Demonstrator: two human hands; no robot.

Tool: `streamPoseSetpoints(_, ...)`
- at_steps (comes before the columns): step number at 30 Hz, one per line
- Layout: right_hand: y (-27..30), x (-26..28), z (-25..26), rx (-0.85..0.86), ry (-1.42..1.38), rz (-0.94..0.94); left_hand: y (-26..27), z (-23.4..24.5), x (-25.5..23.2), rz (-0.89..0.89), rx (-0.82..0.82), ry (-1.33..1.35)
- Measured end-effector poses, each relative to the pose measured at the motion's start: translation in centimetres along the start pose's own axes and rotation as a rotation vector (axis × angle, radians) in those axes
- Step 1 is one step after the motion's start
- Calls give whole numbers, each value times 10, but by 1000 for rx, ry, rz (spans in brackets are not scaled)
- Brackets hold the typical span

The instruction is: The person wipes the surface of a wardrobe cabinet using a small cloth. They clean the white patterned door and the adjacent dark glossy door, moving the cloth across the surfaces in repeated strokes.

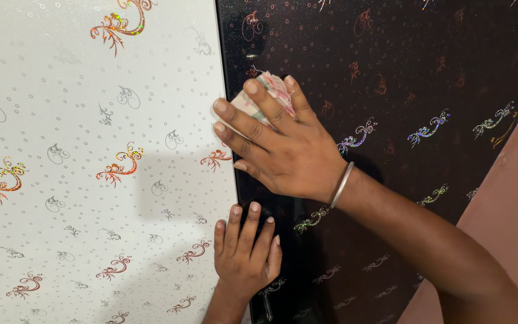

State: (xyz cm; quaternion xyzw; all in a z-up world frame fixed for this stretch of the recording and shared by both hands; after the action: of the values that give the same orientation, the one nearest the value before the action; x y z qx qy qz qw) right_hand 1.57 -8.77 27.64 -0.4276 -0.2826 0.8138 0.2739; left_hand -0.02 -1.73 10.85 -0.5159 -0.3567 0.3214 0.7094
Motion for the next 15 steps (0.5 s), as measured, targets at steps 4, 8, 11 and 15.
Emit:
streamPoseSetpoints(4, 6, -2, 1, 4, 3, 8, 0, 1, 0, 3, -1, 1)
streamPoseSetpoints(8, 8, -14, 8, 2, 36, 4, -1, 2, 1, 8, -2, 3)
streamPoseSetpoints(11, 5, -30, 12, 1, 68, -23, 0, 1, 1, 12, -6, 6)
streamPoseSetpoints(15, 0, -47, 20, 1, 140, -44, 1, -1, 0, 4, -3, 2)
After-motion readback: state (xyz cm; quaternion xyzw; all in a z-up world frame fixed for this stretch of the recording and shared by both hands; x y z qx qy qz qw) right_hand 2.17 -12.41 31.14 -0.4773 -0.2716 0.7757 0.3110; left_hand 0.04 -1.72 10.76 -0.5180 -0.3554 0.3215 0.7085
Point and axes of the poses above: each hand's wrist, its own y-axis away from the middle knuckle, its own z-axis out of the back of the hand, x = y × z, the point moved 10 cm from there along -y, towards the middle knuckle, and after that the axes turned 5 degrees about -y, right-handed, at the moved point
